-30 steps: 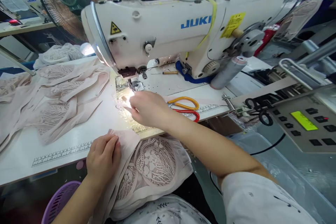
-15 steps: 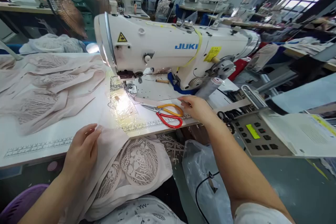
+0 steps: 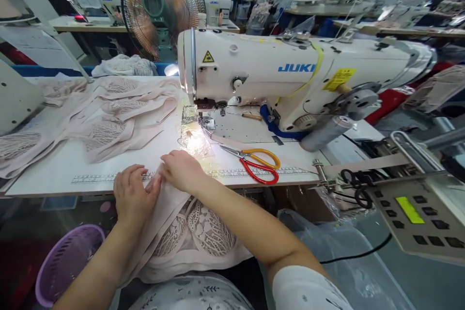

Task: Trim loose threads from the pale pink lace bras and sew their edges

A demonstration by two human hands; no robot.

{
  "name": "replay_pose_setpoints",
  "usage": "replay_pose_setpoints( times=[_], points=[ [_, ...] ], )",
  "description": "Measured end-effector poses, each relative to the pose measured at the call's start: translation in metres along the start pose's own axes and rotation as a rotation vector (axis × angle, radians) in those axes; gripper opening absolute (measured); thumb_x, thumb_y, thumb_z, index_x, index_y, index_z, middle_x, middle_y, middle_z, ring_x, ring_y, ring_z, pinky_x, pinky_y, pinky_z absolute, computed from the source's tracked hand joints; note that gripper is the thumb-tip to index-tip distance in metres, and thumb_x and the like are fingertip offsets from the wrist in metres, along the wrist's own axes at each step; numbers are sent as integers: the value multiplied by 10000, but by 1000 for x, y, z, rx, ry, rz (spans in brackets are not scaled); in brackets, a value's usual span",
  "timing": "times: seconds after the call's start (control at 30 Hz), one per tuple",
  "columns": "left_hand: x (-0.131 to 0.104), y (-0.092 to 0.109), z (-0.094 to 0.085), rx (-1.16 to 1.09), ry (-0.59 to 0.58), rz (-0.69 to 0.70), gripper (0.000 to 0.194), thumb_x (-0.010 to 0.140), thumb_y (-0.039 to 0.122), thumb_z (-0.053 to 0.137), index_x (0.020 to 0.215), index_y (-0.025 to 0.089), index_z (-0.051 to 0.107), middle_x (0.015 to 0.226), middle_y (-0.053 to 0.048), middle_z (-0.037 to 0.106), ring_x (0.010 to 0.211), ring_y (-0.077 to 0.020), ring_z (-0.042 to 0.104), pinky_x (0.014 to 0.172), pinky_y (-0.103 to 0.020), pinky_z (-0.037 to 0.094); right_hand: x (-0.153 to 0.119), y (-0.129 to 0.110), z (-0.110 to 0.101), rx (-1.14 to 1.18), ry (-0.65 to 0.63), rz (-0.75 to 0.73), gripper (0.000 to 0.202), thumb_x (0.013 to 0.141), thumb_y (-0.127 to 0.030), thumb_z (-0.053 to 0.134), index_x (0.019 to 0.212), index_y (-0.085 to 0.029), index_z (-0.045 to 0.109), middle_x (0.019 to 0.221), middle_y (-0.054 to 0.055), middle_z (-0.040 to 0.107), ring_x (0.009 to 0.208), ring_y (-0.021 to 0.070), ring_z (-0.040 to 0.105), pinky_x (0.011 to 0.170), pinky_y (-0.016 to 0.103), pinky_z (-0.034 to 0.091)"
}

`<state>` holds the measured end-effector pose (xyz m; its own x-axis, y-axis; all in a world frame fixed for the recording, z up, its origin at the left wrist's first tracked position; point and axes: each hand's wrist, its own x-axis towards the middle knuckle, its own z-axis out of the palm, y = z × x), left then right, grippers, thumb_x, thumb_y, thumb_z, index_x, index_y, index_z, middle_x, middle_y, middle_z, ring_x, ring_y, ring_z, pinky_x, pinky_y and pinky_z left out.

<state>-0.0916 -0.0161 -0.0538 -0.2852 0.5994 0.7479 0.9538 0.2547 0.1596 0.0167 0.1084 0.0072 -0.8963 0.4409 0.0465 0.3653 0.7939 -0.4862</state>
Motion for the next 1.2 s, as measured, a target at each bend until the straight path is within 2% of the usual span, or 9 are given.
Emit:
replay_pose_setpoints(
  times=[0.07,0.13,0.33,0.5,0.77,0.93,1.03,1.1,1.2],
  points=[
    [-5,-3,-3,-24,13,28,181,825,283,608,945,179,521,950,-118,610,935,-263,566,874,-465,434,10,-4,8,-11,-18,-23,166,865,-206,531,947,-154,666,909,91,659,915,222,590,742,312,446],
    [-12,-6,-7,-61,18,54,97,835,241,596,886,194,528,885,-88,611,884,-238,565,833,-418,453,8,-1,11,-14,-36,-71,127,860,-186,539,876,-168,665,858,68,649,874,197,584,738,293,437],
    [-24,-8,-16,-167,-12,80,80,822,136,582,819,215,583,852,-52,609,841,-208,559,787,-375,458,-26,5,13,97,32,-297,101,832,-110,562,805,-172,637,955,75,658,933,184,574,843,309,446],
    [-25,-9,-18,-229,-16,77,100,818,111,571,833,199,616,908,-75,619,878,-219,569,851,-423,457,-33,-11,21,129,65,-254,93,835,-134,564,780,-170,630,1074,82,657,1002,201,573,875,341,458],
    [-27,-15,-20,-365,-30,45,132,825,78,530,811,201,575,912,-60,654,889,-198,599,939,-439,435,-27,-23,38,94,145,-256,149,807,-100,554,681,-158,607,820,70,669,774,177,598,705,294,472],
    [-22,-13,-42,-503,-181,20,103,827,128,546,755,202,537,852,-50,659,871,-195,612,795,-346,495,-38,-22,30,368,159,-276,132,780,-89,557,676,-168,572,844,62,640,737,144,609,641,249,480],
    [-18,-6,-58,-592,-302,-19,105,848,164,532,749,197,527,737,-15,626,727,-150,615,656,-262,501,-50,-25,22,490,160,-301,128,765,-87,562,670,-173,568,840,56,627,759,137,606,658,240,492],
    [-16,-1,-66,-642,-344,-67,105,856,180,532,753,196,534,690,8,603,643,-122,594,593,-225,485,-56,-28,18,529,180,-285,124,763,-90,562,671,-173,570,833,54,617,740,127,596,629,227,489],
    [-13,6,-73,-753,-363,-196,105,850,177,538,748,196,560,709,8,621,651,-115,597,606,-213,483,-61,-31,16,563,218,-243,123,746,-83,575,662,-171,561,811,43,601,684,106,569,572,202,463]
  ],
)
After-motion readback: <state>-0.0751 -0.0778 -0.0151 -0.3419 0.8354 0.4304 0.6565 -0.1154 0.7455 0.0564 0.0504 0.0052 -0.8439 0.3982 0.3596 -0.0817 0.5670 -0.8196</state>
